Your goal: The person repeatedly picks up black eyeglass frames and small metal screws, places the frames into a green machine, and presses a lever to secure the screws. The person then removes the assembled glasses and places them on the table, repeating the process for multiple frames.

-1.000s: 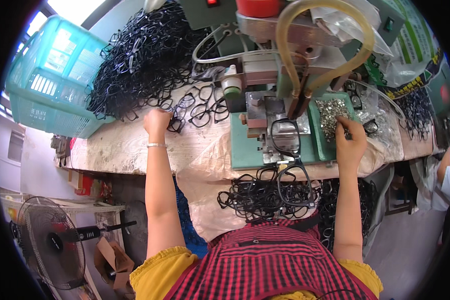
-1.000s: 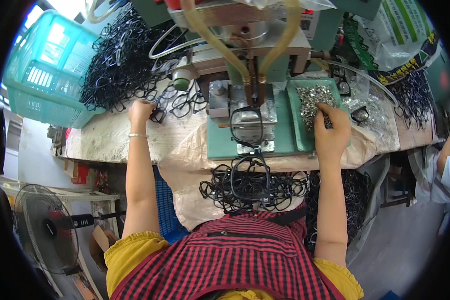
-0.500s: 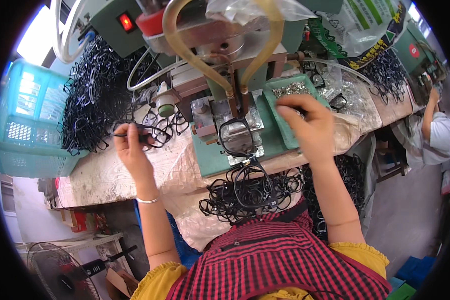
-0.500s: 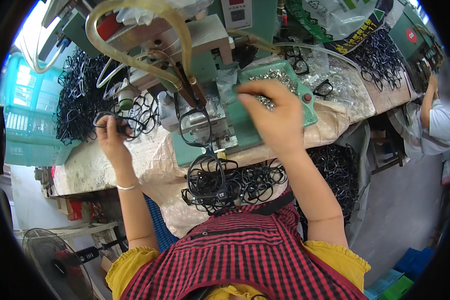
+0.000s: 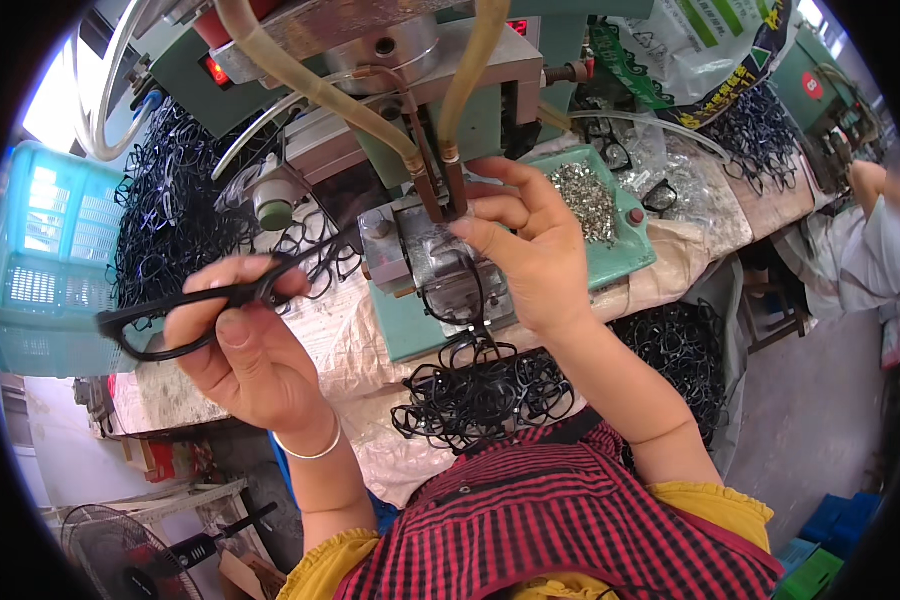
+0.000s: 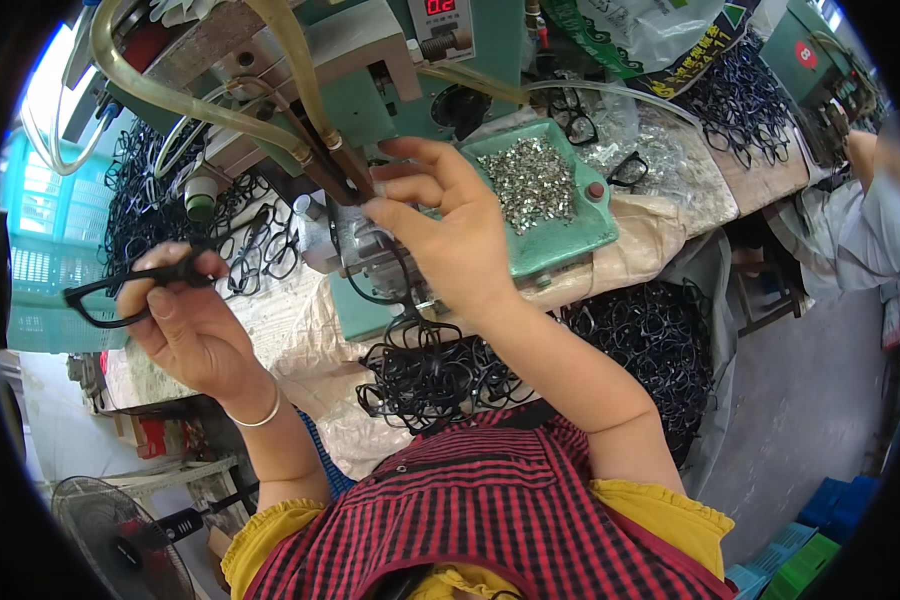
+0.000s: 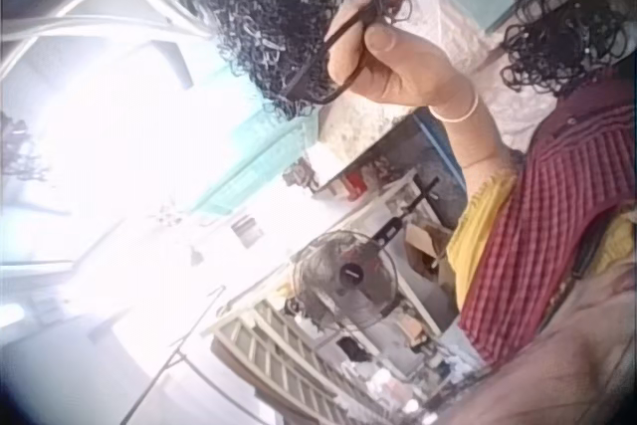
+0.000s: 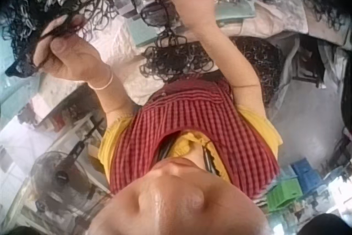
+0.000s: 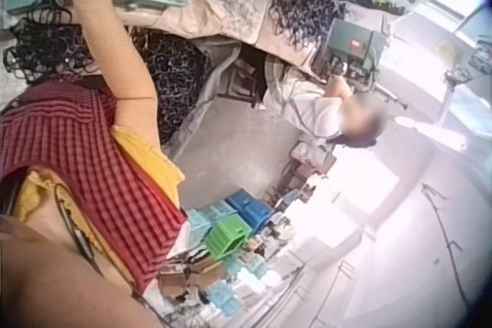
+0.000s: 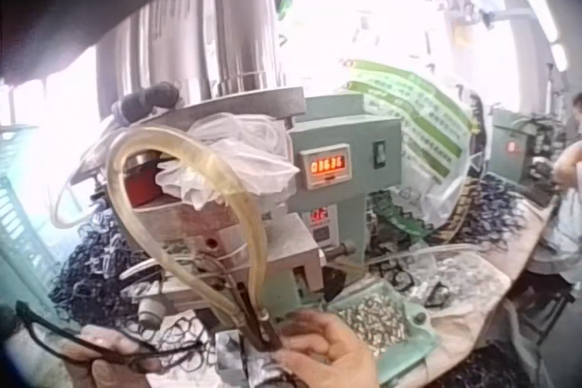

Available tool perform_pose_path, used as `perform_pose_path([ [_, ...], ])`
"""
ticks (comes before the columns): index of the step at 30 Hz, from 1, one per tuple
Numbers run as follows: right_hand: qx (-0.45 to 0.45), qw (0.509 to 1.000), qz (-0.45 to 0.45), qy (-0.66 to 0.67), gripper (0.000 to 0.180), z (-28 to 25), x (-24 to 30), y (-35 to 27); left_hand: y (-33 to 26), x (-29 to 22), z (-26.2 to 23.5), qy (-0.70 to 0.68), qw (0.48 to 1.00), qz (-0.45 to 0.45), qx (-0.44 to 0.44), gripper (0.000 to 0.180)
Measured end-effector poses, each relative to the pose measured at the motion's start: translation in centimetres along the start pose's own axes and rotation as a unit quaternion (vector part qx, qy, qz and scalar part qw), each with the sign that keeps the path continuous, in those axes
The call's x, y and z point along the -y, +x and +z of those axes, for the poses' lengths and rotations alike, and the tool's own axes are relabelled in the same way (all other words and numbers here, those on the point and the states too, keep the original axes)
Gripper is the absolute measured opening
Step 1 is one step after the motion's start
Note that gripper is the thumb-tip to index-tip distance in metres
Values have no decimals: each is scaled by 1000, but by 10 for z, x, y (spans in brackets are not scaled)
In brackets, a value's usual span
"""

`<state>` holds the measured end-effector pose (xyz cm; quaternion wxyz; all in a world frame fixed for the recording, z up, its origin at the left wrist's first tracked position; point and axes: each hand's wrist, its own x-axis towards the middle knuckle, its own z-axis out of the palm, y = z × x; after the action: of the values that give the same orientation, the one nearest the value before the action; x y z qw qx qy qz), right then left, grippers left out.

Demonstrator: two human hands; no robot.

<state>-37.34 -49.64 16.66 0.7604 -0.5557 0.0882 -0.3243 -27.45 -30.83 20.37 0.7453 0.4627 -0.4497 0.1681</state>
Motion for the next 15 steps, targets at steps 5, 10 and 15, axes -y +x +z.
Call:
perform_pose_path([
  [5,-14,999,42,-13,52,10,18,-11,16,4,6,58,996,32,60,15],
  [10,-9,997,-24,-78,31,3,8,-4,11,-3,9,35,997,13,69,17],
  [15,-90,994,13,-54,12,-37,-17,10,6,-28,-1,-6,996,-35,84,17],
])
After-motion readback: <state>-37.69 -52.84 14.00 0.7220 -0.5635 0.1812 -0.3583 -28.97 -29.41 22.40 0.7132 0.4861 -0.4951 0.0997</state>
